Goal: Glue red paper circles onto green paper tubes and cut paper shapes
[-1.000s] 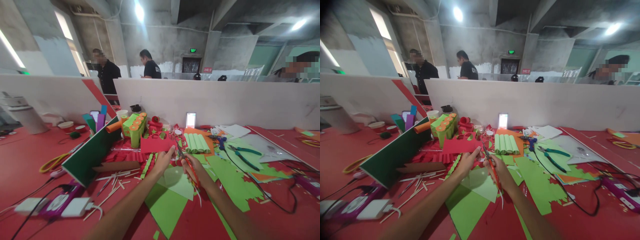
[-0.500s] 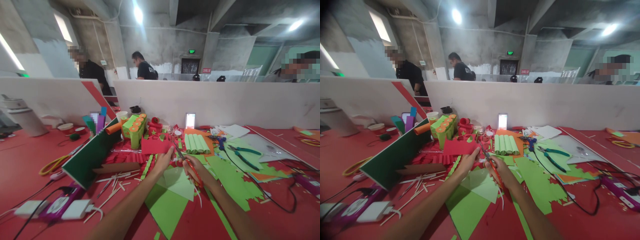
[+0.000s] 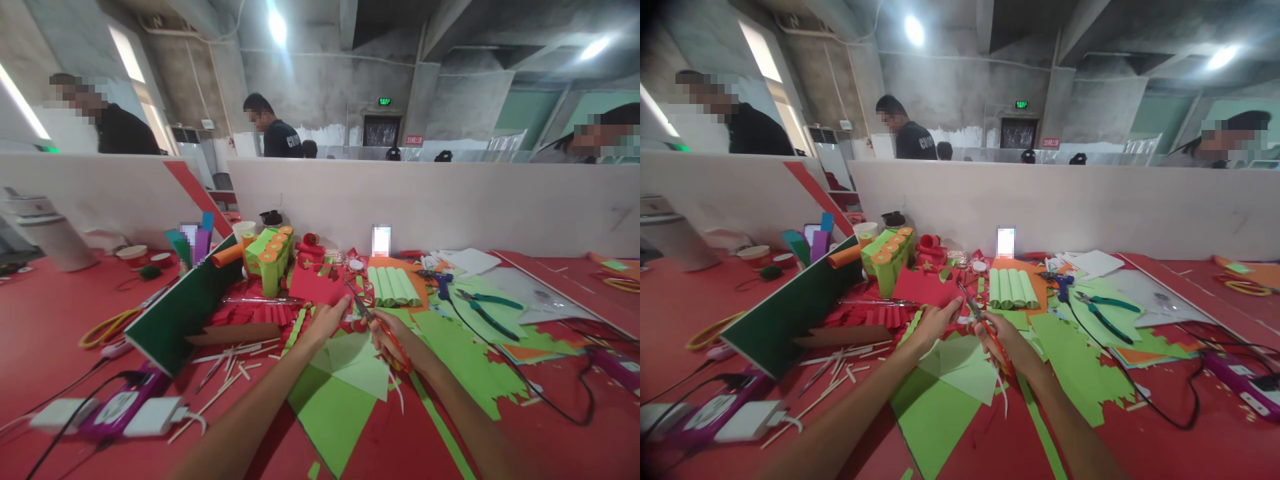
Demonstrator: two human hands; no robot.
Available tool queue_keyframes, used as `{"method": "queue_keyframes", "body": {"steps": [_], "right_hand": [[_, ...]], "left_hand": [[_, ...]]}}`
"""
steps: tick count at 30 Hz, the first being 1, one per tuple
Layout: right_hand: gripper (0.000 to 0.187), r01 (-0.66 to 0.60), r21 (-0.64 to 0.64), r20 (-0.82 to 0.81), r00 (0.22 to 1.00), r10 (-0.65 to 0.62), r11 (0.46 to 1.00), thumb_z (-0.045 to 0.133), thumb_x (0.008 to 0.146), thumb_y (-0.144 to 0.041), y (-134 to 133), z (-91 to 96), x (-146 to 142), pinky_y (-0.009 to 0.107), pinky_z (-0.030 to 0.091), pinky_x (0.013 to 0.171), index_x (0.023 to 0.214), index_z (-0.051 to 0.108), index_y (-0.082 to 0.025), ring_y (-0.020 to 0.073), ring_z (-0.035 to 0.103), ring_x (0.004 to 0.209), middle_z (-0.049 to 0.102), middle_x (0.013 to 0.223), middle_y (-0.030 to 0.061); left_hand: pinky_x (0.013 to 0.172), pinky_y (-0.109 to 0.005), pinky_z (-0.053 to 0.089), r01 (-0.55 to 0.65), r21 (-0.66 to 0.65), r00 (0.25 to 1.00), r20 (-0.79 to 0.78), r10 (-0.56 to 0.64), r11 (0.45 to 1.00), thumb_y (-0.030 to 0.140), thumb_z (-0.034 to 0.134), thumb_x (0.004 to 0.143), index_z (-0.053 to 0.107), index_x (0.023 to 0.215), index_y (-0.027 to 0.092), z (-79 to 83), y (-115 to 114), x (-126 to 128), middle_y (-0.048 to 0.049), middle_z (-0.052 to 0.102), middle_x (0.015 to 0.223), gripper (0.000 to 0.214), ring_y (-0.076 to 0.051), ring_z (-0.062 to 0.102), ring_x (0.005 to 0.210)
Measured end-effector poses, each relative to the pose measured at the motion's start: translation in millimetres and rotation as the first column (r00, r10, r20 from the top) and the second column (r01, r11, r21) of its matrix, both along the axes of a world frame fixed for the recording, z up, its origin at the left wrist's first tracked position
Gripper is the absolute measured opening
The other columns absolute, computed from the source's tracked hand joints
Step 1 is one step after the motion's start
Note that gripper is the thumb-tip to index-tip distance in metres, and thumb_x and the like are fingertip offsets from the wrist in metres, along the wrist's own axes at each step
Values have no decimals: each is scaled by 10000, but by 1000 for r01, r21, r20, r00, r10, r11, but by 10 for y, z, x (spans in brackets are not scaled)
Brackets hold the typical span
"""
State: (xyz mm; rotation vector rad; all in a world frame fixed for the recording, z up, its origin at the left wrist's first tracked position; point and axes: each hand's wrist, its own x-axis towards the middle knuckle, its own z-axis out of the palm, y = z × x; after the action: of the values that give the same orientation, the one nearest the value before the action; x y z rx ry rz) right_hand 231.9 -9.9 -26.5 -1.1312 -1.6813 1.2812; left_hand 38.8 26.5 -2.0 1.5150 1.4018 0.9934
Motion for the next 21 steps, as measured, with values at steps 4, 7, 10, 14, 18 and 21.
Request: {"method": "queue_keyframes", "body": {"steps": [4,7,10,14,18,21], "right_hand": [[563,-14,-12,13,1000,14,1000,558,820,-696,-23,62,39,189,338,334,1089,587,-202,79,421,350,528,576,-50],[531,-11,-29,34,999,12,1000,606,802,-670,-26,94,66,191,335,329,1080,599,-217,81,417,342,533,573,-49],[521,-2,-62,40,999,5,998,629,788,-661,-18,101,74,189,317,315,1067,606,-221,81,408,326,530,555,-51],[508,16,-93,31,999,-13,996,653,775,-646,-12,102,70,186,307,306,1054,607,-224,84,411,317,530,535,-56],[478,17,-85,18,1000,-16,996,667,779,-615,-23,121,66,174,303,304,1032,606,-213,78,416,315,523,519,-67],[474,17,-84,15,1000,-16,996,666,783,-601,-26,127,68,168,300,299,1036,597,-206,72,408,305,519,518,-76]], "left_hand": [[529,-264,291,16,-19,1000,-18,-17,1000,646,487,778,365,469,217,12,1,-13,43,342,463,542,-131,363,491],[527,-264,290,37,-13,999,-10,-37,999,630,490,777,367,466,220,22,-7,-19,43,338,458,528,-131,347,483],[528,-265,290,53,3,999,6,-53,999,624,490,777,359,465,224,25,-14,-19,45,324,452,524,-131,335,474],[519,-264,280,45,-6,999,12,-45,999,638,496,767,365,466,226,21,-12,-26,45,331,458,527,-134,345,475],[519,-263,276,60,17,998,8,-60,998,629,499,776,364,471,222,25,-13,-29,46,337,465,527,-132,350,485],[522,-264,281,63,37,996,54,-65,997,629,513,773,353,464,217,22,-6,-11,48,328,456,540,-120,330,473]]}}
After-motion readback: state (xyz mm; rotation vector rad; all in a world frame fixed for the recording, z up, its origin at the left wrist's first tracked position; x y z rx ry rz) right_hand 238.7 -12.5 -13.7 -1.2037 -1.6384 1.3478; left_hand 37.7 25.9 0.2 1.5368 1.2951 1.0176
